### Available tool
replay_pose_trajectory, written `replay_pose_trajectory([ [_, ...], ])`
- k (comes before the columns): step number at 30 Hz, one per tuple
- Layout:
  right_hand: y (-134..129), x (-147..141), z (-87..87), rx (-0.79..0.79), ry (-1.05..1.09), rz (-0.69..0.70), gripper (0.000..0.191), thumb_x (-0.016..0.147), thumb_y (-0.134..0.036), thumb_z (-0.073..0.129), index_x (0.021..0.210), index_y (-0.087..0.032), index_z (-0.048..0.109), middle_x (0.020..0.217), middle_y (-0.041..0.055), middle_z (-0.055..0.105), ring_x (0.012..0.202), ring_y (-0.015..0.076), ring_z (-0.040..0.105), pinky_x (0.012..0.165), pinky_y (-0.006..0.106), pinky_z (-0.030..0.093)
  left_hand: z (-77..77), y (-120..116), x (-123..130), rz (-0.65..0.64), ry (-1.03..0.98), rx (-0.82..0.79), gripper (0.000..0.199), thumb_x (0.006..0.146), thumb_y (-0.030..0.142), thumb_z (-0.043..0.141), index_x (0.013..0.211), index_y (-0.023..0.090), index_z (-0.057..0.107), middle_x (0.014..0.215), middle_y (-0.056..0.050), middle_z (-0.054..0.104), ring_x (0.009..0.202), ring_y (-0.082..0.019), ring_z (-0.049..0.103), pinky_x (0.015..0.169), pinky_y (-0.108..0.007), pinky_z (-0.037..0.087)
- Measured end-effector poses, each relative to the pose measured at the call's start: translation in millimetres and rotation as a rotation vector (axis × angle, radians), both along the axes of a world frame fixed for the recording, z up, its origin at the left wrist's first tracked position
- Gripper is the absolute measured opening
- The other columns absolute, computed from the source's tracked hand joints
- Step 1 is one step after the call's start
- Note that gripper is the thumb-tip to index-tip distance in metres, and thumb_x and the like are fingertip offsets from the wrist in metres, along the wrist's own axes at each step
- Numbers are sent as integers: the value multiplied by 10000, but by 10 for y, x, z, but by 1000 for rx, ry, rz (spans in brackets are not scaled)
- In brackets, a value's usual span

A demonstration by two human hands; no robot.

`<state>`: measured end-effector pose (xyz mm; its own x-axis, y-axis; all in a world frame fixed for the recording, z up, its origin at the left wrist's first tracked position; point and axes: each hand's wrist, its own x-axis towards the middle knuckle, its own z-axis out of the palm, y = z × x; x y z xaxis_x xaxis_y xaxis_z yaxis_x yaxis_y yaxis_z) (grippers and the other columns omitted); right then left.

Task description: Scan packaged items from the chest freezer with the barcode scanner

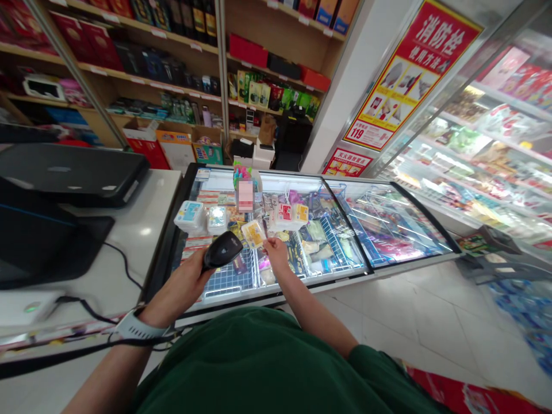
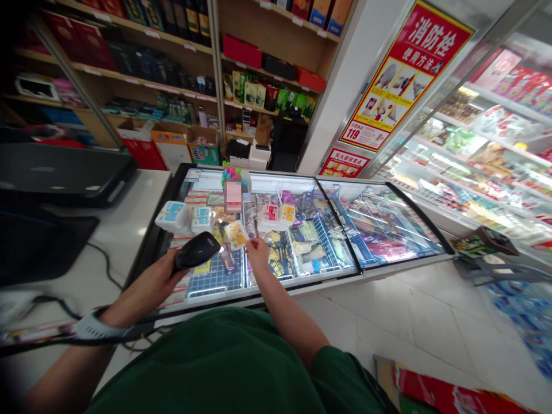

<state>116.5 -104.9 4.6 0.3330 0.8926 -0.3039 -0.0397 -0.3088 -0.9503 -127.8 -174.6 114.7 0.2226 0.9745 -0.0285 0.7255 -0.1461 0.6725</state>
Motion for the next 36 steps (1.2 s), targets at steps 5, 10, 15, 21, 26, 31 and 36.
replay_pose_trajectory([
  [5,177,31,-147,-348,326,-170,159,846,-176,612,702,-168,545,572,-20,596,476,93,549,497,204,445,-88,-17,-66,5,-8,-4,465,852,409,451,1214,127,519,1221,-189,657,1143,-315,627,1003,-430,458],
  [10,467,50,-260,-434,322,-214,228,858,-156,588,650,-183,500,481,-35,522,435,100,514,473,200,438,-168,-63,-123,32,-9,-14,465,848,421,469,1218,142,515,1187,-171,671,1103,-310,645,962,-425,486],
  [15,732,4,-339,-446,291,-249,232,849,-131,571,649,-205,477,464,-60,476,422,102,486,477,205,435,-175,-105,-169,54,12,-38,387,865,409,454,1152,163,537,1119,-151,690,1040,-300,668,918,-406,506],
  [21,868,10,-377,-415,278,-269,186,846,-145,564,691,-209,484,492,-62,496,447,102,510,489,206,457,-244,-147,-241,78,36,-4,418,877,388,448,1210,144,515,1181,-163,670,1074,-295,661,933,-393,501],
  [26,865,30,-428,-371,306,-273,153,864,-149,547,741,-209,479,582,-36,575,521,107,594,534,202,500,-266,-146,-257,84,40,-17,420,896,392,432,1227,145,505,1197,-165,659,1101,-289,648,942,-381,492],
  [31,787,43,-510,-373,307,-261,142,873,-133,544,768,-207,484,607,-29,591,542,106,609,538,201,504,-213,-98,-225,99,35,-56,389,867,375,452,1183,158,516,1159,-157,671,1063,-287,661,923,-386,500],
  [36,665,17,-529,-393,292,-198,133,855,-165,602,766,-196,509,578,-26,593,531,116,611,513,198,497,-239,-51,-225,105,51,-68,411,849,375,446,1187,153,514,1169,-155,666,1083,-292,655,940,-389,491],
])
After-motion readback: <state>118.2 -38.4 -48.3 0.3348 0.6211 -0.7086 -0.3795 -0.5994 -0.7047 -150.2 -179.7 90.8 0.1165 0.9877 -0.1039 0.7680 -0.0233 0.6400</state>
